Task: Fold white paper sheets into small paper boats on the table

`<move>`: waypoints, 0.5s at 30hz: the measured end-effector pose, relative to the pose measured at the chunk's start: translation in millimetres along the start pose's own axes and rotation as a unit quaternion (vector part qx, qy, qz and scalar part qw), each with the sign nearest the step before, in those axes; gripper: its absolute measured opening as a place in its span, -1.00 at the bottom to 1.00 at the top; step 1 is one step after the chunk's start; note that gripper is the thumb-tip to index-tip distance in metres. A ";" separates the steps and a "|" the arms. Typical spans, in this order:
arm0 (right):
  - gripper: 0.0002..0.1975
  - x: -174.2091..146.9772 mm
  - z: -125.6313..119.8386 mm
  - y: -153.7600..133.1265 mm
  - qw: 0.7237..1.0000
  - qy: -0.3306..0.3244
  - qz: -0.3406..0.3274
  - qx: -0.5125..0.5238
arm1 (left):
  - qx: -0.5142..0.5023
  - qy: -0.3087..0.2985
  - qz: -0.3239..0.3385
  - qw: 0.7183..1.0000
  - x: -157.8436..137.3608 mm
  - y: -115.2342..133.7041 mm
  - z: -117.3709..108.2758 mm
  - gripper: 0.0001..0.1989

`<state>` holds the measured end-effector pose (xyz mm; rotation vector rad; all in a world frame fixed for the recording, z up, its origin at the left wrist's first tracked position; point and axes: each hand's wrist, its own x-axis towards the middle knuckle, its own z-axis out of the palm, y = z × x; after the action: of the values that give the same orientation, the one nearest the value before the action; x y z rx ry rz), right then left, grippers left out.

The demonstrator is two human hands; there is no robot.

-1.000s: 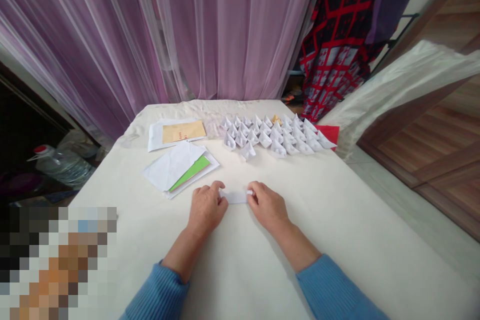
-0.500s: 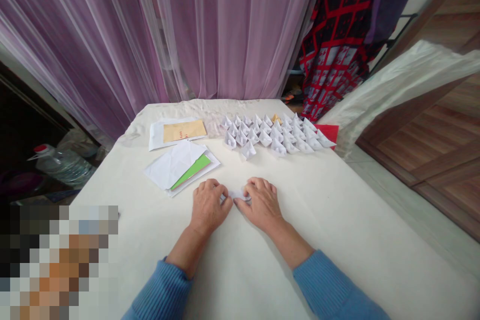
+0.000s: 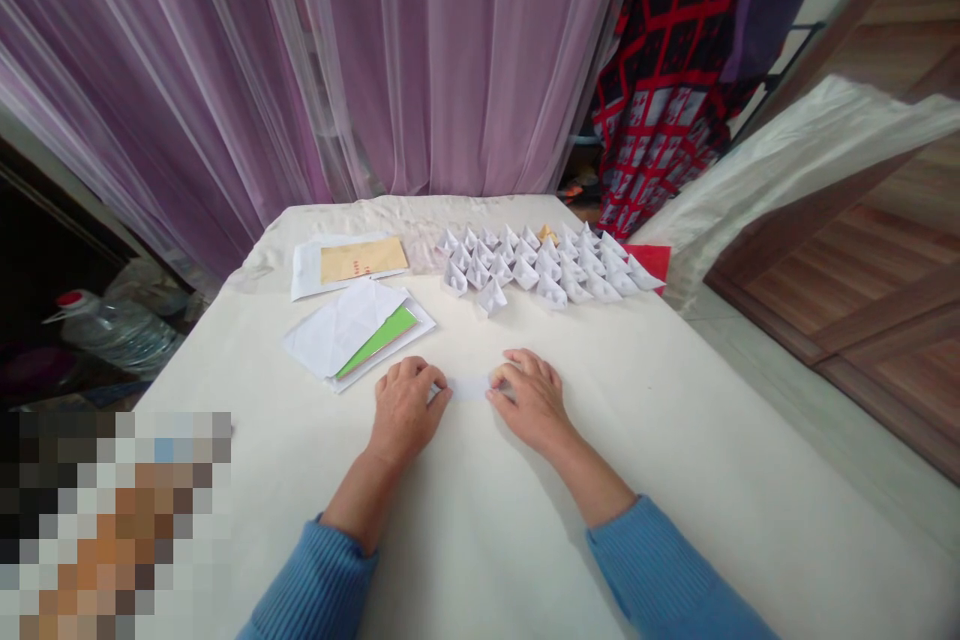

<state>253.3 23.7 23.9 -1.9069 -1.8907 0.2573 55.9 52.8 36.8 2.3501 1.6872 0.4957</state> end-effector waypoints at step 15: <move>-0.92 5.7 -9.1 14.1 0.977 0.043 -0.168 0.128 | -0.047 0.050 0.132 0.989 -4.3 -9.9 0.9 -0.76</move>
<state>270.2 28.1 26.9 -1.3862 -1.9752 0.2902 46.3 51.9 31.8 2.5286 1.3628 0.7340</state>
